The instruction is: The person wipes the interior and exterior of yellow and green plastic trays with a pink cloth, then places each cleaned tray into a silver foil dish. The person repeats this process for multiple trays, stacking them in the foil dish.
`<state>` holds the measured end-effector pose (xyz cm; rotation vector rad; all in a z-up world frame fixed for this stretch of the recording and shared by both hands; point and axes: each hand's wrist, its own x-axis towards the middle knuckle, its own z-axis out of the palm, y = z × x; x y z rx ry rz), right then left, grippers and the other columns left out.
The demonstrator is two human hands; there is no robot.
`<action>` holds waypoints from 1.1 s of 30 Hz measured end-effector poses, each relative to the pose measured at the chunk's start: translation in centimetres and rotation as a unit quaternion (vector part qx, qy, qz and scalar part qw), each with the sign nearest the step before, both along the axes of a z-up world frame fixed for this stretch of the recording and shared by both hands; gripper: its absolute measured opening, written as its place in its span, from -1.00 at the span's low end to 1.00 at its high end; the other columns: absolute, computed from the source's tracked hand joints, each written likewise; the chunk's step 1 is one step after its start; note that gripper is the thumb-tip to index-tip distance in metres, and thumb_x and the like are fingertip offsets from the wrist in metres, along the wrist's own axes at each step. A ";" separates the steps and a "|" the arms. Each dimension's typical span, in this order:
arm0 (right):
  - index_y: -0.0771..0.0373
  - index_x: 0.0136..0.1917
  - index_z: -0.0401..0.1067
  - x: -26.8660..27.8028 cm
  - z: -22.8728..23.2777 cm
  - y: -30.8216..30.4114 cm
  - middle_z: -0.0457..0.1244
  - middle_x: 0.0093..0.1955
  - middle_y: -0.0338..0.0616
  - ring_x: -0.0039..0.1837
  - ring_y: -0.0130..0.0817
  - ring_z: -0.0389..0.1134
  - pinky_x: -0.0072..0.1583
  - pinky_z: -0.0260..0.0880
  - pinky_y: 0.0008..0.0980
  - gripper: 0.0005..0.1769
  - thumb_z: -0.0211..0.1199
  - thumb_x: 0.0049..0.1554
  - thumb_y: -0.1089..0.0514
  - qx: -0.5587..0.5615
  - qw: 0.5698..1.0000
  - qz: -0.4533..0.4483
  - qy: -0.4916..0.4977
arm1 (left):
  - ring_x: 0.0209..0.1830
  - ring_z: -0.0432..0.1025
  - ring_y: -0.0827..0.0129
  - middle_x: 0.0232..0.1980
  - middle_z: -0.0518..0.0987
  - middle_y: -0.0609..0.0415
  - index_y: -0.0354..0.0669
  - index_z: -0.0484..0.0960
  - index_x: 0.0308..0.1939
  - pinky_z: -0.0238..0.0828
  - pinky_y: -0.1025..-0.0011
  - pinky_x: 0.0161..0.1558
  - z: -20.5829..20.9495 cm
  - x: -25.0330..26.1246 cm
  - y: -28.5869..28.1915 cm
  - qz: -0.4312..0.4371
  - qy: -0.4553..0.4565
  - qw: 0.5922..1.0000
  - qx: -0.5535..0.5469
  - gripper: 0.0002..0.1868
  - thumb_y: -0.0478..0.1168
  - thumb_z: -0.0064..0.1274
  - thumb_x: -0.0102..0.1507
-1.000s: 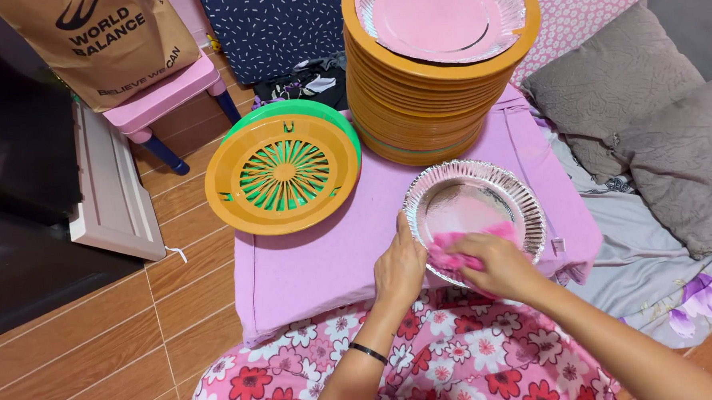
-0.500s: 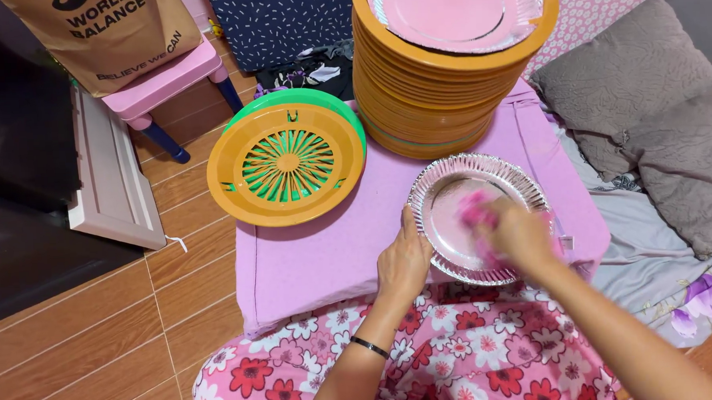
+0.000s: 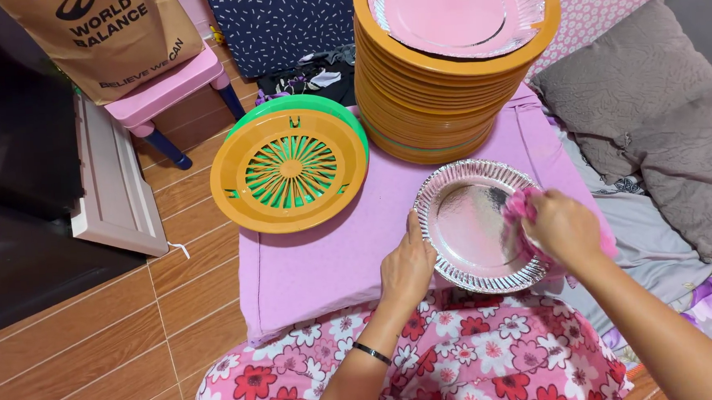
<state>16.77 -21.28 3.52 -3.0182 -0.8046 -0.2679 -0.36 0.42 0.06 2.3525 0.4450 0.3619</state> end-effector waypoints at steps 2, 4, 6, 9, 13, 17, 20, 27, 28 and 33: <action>0.18 -0.08 0.56 2.6 -0.9 2.7 0.37 -0.09 0.01 -0.11 0.03 0.44 -0.09 0.46 -0.01 -0.70 0.35 0.08 -0.07 0.058 0.997 0.022 -0.043 | -0.38 0.54 -0.11 -0.19 0.62 -0.23 -0.40 0.11 0.49 0.50 0.03 -0.36 0.0 0.1 -0.1 0.003 0.008 1.000 0.005 -0.28 -0.19 -0.10 0.29; 0.19 0.02 0.55 3.9 -1.8 6.6 0.37 -0.07 0.04 -0.10 0.00 0.45 -0.07 0.47 -0.06 -0.74 0.33 0.09 0.05 0.107 0.993 0.020 -0.047 | -0.41 0.54 -0.09 -0.21 0.62 -0.21 -0.39 0.11 0.50 0.51 0.03 -0.36 0.0 0.3 -0.2 0.010 0.030 0.999 0.003 -0.30 -0.19 -0.12 0.31; 0.23 0.08 0.53 3.3 -2.4 10.0 0.38 -0.04 0.07 -0.06 0.07 0.43 -0.02 0.44 -0.02 -0.64 0.36 0.00 0.13 0.257 0.961 0.088 -0.058 | -0.42 0.53 -0.11 -0.20 0.62 -0.22 -0.38 0.12 0.50 0.50 0.03 -0.36 0.1 0.5 -0.3 0.020 0.028 0.999 0.016 -0.30 -0.19 -0.11 0.31; 0.21 0.10 0.49 0.0 -2.4 12.3 0.38 -0.09 0.07 -0.11 0.00 0.44 -0.03 0.43 -0.09 -0.58 0.35 -0.06 0.15 0.292 0.935 0.178 0.093 | -0.43 0.53 -0.12 -0.16 0.61 -0.24 -0.39 0.12 0.50 0.50 0.01 -0.39 0.2 0.4 -0.7 0.035 0.017 0.999 0.029 -0.28 -0.20 -0.09 0.29; 0.24 -0.07 0.45 -6.5 -1.5 7.2 0.34 -0.20 0.06 -0.09 0.03 0.42 -0.03 0.41 -0.10 -0.72 0.36 0.05 0.03 0.170 0.936 0.220 0.216 | -0.43 0.54 -0.11 -0.13 0.60 -0.28 -0.42 0.10 0.48 0.50 0.01 -0.42 0.2 0.1 -1.2 0.050 -0.018 0.998 0.043 -0.24 -0.18 -0.03 0.26; 0.08 -0.02 0.57 -6.2 1.4 -1.3 0.41 -0.19 -0.09 -0.15 -0.09 0.47 -0.06 0.46 -0.11 -0.67 0.35 -0.09 0.03 0.086 0.953 0.189 0.220 | -0.45 0.54 -0.08 -0.13 0.60 -0.25 -0.40 0.08 0.51 0.51 0.05 -0.43 0.5 0.1 -1.3 0.040 0.023 0.998 0.037 -0.25 -0.26 -0.08 0.26; 0.04 -0.09 0.61 -1.2 2.1 -2.6 0.40 -0.18 -0.12 -0.10 -0.12 0.46 -0.01 0.49 -0.11 -0.76 0.36 -0.06 0.00 -0.010 0.988 0.053 0.144 | -0.45 0.54 -0.07 -0.15 0.60 -0.24 -0.41 0.07 0.51 0.50 0.07 -0.44 0.7 0.0 -1.2 0.027 0.028 0.998 0.041 -0.25 -0.26 -0.08 0.26; 0.24 0.09 0.49 3.0 -1.8 9.3 0.36 0.00 0.02 0.02 0.04 0.40 0.07 0.41 -0.03 -0.62 0.28 -0.04 0.20 0.225 0.956 0.187 -0.035 | -0.43 0.53 -0.09 -0.17 0.59 -0.25 -0.44 0.06 0.50 0.50 0.05 -0.41 0.6 0.1 -1.3 0.034 0.019 0.997 0.060 -0.24 -0.24 -0.06 0.26; 0.28 0.16 0.46 1.6 -2.2 10.7 0.36 0.02 0.06 0.03 0.07 0.39 0.07 0.41 -0.03 -0.54 0.23 -0.05 0.26 0.305 0.920 0.246 -0.021 | -0.43 0.53 -0.10 -0.16 0.60 -0.26 -0.44 0.07 0.50 0.49 0.04 -0.40 0.6 0.1 -1.4 0.036 0.017 0.997 0.061 -0.24 -0.25 -0.06 0.26; 0.32 0.14 0.40 -8.3 -2.5 7.1 0.30 -0.08 0.09 -0.03 0.10 0.35 0.02 0.36 0.00 -0.55 0.32 -0.01 0.15 0.253 0.920 0.280 0.108 | -0.43 0.53 -0.12 -0.10 0.60 -0.31 -0.45 0.09 0.46 0.47 0.01 -0.43 0.6 0.1 -1.5 0.041 -0.005 0.998 0.045 -0.26 -0.25 -0.04 0.25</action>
